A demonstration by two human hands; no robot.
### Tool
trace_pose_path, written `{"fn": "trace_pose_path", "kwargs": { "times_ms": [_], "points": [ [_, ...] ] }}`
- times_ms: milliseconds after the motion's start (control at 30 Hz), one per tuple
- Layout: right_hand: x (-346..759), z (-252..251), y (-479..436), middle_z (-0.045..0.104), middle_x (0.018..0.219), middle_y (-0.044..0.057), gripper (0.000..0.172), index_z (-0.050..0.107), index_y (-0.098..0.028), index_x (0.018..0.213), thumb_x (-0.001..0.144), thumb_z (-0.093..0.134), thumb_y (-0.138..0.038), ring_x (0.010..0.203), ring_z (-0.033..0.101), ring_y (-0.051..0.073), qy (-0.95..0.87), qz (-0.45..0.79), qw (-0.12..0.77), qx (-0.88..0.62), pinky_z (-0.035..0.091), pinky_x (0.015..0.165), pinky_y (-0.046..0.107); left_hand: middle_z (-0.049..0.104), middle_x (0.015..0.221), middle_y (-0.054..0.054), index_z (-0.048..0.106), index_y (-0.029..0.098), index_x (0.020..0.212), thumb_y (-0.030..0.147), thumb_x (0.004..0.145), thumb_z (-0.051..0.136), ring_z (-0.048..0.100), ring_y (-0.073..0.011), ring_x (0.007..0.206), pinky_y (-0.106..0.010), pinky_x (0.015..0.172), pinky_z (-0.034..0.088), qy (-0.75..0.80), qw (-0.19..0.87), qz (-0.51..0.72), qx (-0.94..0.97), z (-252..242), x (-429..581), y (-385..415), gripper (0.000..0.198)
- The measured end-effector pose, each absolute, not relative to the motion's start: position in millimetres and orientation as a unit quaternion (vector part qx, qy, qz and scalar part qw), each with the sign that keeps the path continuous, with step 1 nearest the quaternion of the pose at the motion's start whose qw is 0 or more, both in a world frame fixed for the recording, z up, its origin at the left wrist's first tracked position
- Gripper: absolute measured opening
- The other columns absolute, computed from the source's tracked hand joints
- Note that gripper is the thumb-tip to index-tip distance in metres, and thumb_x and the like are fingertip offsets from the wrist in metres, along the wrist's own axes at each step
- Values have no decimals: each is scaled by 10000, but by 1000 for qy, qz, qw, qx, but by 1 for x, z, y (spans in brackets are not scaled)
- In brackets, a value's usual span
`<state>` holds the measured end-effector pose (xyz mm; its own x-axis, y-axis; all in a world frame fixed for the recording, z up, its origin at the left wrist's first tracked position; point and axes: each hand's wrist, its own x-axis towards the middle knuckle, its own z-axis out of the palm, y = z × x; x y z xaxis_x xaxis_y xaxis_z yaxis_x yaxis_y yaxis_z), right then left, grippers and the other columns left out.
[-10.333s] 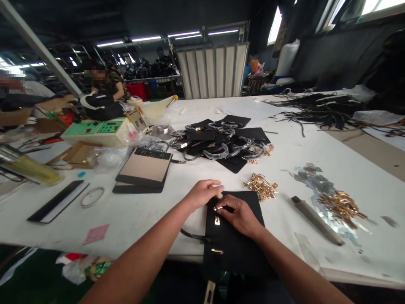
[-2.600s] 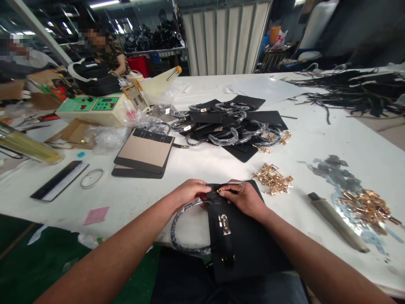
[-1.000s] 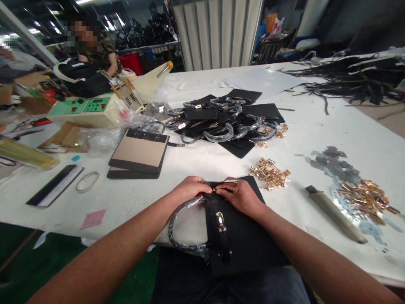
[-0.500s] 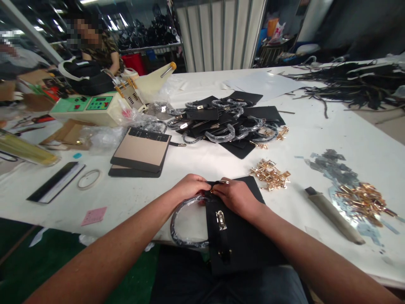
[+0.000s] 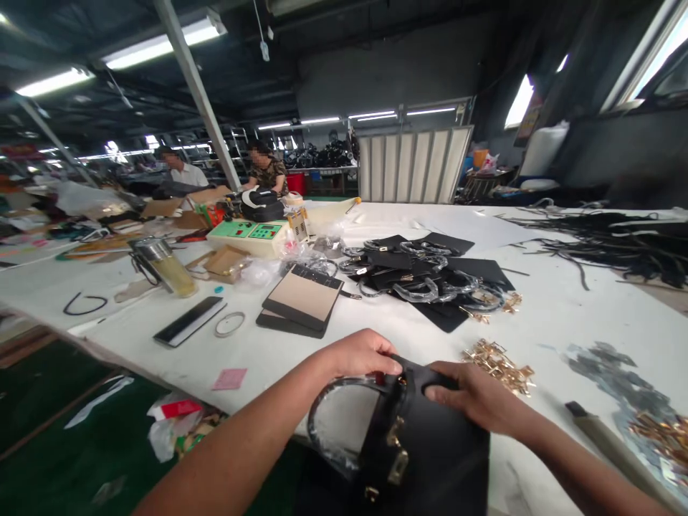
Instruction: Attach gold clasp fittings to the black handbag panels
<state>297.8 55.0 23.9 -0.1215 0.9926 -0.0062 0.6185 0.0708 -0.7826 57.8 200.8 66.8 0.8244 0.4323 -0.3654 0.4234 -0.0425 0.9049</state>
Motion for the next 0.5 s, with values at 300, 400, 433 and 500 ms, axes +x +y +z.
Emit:
{"fn": "trace_pose_path", "kwargs": {
  "times_ms": [300, 400, 433, 500],
  "points": [
    [251, 57, 73, 736, 845, 35, 488, 724, -182, 985, 859, 677, -652, 668, 656, 193, -505, 493, 414, -575, 484, 571, 269, 722, 1004, -68, 714, 215, 1073, 334, 904, 637, 654, -204, 928, -294, 873, 510, 424, 203, 508, 721, 100, -44, 143, 220],
    [222, 58, 82, 759, 917, 49, 486, 723, -213, 1120, 858, 700, -621, 745, 699, 232, -431, 512, 503, -547, 548, 660, 318, 711, 1029, -67, 708, 250, 1078, 317, 855, 687, 659, -219, 865, -305, 774, 538, 438, 194, 472, 741, 57, -63, 106, 234],
    [210, 58, 85, 763, 953, 54, 492, 717, -222, 1168, 860, 708, -606, 777, 707, 243, -415, 516, 530, -531, 563, 699, 338, 712, 1107, -74, 706, 268, 1141, 311, 804, 737, 674, -246, 941, -323, 809, 556, 433, 197, 445, 759, 41, -63, 97, 341],
    [184, 59, 90, 761, 1029, 63, 513, 699, -235, 1243, 871, 706, -588, 824, 708, 257, -402, 515, 568, -501, 574, 730, 359, 641, 1353, -105, 608, 281, 1378, 305, 655, 848, 623, -334, 1190, -413, 1002, 537, 415, 196, 400, 793, 11, -57, 87, 761]
  ]
}}
